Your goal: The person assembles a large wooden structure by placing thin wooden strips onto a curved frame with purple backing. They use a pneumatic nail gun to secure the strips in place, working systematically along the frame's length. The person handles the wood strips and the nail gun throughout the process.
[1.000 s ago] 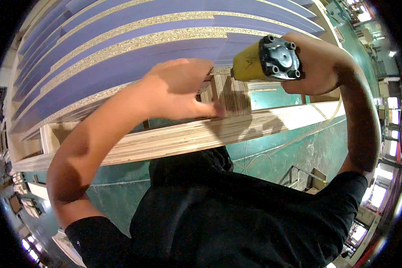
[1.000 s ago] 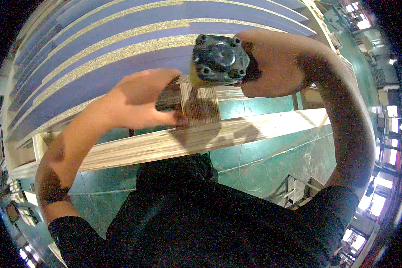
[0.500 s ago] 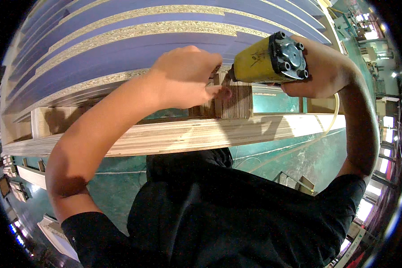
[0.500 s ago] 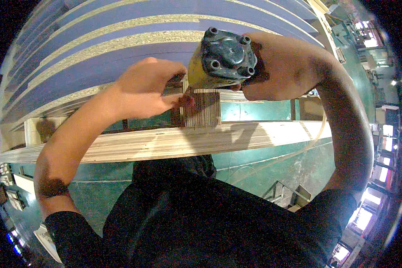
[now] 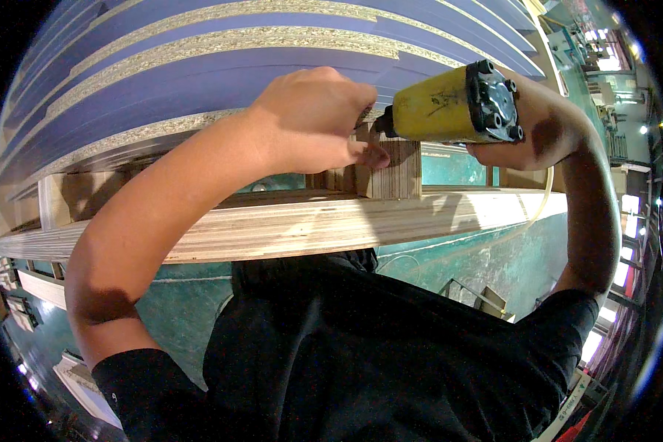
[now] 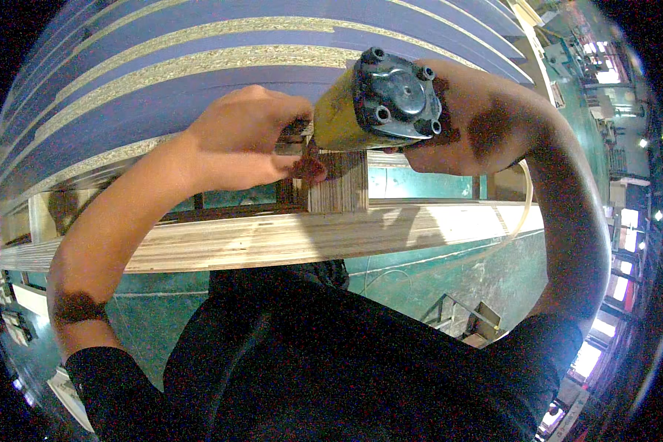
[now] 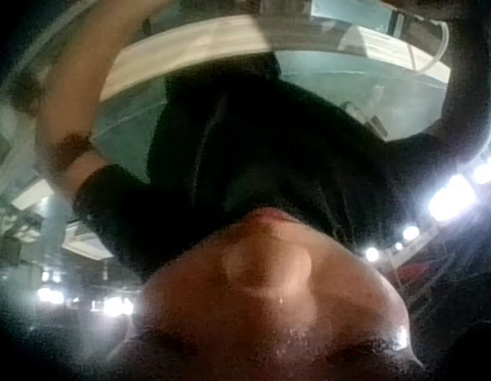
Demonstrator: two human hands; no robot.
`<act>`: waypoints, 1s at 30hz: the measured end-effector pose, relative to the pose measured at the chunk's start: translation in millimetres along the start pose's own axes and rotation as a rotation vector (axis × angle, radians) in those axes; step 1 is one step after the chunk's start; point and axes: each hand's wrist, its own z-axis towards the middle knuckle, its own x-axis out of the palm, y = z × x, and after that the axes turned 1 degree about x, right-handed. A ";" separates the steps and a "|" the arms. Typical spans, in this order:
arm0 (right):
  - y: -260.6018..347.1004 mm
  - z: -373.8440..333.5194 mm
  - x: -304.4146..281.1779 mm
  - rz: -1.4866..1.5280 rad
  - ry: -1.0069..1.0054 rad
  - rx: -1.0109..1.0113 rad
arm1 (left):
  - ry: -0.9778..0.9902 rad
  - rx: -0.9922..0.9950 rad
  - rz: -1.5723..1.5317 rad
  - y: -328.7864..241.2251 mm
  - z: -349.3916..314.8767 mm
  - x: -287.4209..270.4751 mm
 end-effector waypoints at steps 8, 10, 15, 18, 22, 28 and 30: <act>8.5 7.9 -6.8 -0.027 0.073 0.081 | -0.052 0.046 0.001 4.4 -1.0 3.5; -1.2 4.7 -7.6 -0.007 0.074 0.033 | -0.024 0.017 -0.014 2.3 0.4 3.0; -10.2 2.7 -5.6 0.038 0.054 -0.072 | -0.043 0.045 -0.003 -1.5 -0.6 1.4; -11.5 0.1 -8.6 -0.001 0.073 -0.045 | -0.045 0.031 -0.027 -2.0 -0.1 1.4; -2.0 -5.1 -6.6 -0.185 0.005 -0.026 | -0.018 0.018 -0.051 1.0 -0.1 1.6; -10.0 -8.6 -11.9 -0.169 0.088 -0.015 | -0.016 0.015 -0.034 0.7 0.0 0.7; -8.4 -6.7 -12.0 -0.130 0.123 0.032 | -0.032 0.015 -0.029 0.1 -0.7 1.6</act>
